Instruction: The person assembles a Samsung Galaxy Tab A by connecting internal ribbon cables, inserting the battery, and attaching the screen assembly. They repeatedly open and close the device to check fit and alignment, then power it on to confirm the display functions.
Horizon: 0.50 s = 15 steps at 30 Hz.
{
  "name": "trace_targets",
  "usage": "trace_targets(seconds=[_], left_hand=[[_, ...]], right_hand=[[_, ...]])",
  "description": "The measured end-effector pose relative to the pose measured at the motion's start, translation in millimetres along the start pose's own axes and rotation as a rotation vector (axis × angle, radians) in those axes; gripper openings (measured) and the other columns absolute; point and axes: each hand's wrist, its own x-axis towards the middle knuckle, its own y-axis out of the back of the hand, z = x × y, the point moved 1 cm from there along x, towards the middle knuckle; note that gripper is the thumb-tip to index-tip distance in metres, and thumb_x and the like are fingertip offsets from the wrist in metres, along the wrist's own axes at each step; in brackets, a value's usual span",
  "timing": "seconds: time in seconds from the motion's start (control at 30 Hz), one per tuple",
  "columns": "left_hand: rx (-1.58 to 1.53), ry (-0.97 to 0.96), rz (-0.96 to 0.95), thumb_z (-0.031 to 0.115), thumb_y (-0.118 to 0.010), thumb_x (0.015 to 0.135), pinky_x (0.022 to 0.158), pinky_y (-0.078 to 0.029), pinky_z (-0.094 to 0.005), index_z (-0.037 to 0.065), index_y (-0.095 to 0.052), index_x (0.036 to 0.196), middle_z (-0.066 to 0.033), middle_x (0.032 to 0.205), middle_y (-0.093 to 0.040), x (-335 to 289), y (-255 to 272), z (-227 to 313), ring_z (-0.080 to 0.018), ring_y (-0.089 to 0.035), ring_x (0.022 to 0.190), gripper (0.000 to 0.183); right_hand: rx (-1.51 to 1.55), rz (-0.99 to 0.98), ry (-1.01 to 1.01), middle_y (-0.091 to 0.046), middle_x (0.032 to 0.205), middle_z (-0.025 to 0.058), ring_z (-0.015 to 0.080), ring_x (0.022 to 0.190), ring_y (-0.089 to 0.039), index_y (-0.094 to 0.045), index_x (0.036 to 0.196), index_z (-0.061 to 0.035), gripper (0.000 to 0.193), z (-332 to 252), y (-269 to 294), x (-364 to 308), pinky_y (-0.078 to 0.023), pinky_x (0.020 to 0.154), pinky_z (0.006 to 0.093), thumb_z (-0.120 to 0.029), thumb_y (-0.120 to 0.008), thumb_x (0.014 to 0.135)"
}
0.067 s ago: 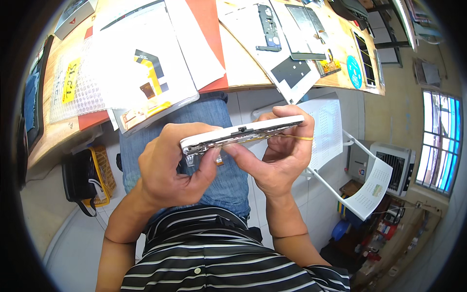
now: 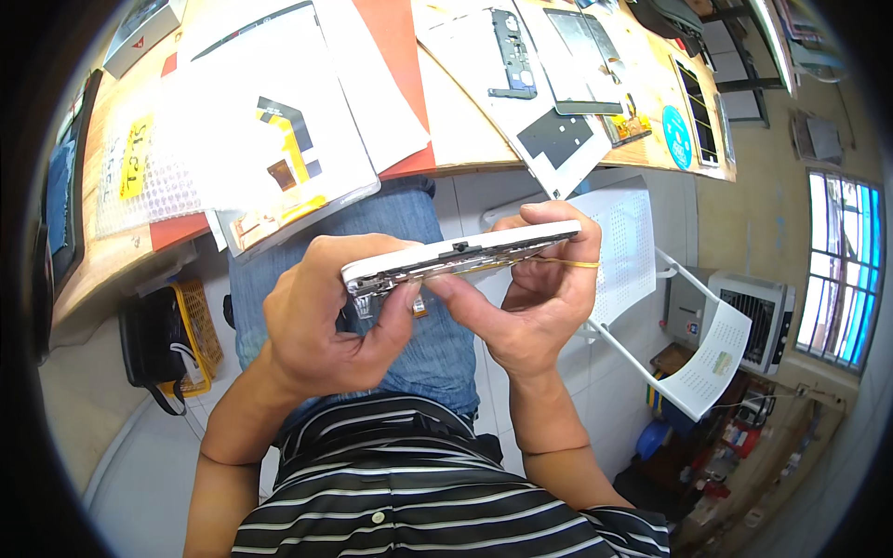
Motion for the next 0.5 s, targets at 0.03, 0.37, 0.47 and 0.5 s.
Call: trace_targets(seconds=[0.03,0.37,0.47,0.5], left_hand=[[-0.022,0.04,0.004,-0.005,-0.071,0.081,0.06,-0.055,-0.0303,-0.002,-0.06,0.111,-0.0127,0.089,-0.07,-1,0,0,-0.0225,-0.069,0.069,0.032],[-0.687,0.546,0.155,-0.009,-0.068,0.087,0.094,-0.051,-0.0308,-0.007,-0.054,0.111,-0.0094,0.107,-0.064,2,0,4,-0.0135,-0.062,0.105,0.027],[-0.699,0.567,0.118,-0.008,-0.066,0.089,0.095,-0.05,-0.0304,-0.008,-0.055,0.118,-0.0091,0.11,-0.065,3,1,6,-0.0131,-0.062,0.106,0.031],[-0.71,0.59,0.09,-0.007,-0.066,0.089,0.094,-0.05,-0.03,-0.008,-0.057,0.12,-0.0091,0.111,-0.066,2,1,7,-0.0127,-0.062,0.105,0.032]], right_hand=[[-0.023,-0.005,-0.033,-0.061,0.091,0.0067,0.0141,0.09,-0.066,-0.044,0.129,-0.0019,0.077,-2,0,2,-0.056,0.079,0.0251,0.007,-0.088,0.066],[0.013,-0.13,-0.288,-0.068,0.113,0.0162,0.0179,0.094,-0.071,-0.046,0.133,0.0053,0.068,-32,-3,25,-0.058,0.083,0.0291,0.006,-0.08,0.074],[-0.01,-0.133,-0.265,-0.069,0.111,0.0159,0.0174,0.094,-0.071,-0.045,0.133,0.0052,0.069,-33,-3,27,-0.058,0.082,0.0288,0.006,-0.08,0.074],[-0.021,-0.123,-0.266,-0.069,0.111,0.0157,0.0171,0.094,-0.071,-0.045,0.133,0.005,0.069,-34,-3,26,-0.058,0.082,0.0287,0.006,-0.08,0.073]])
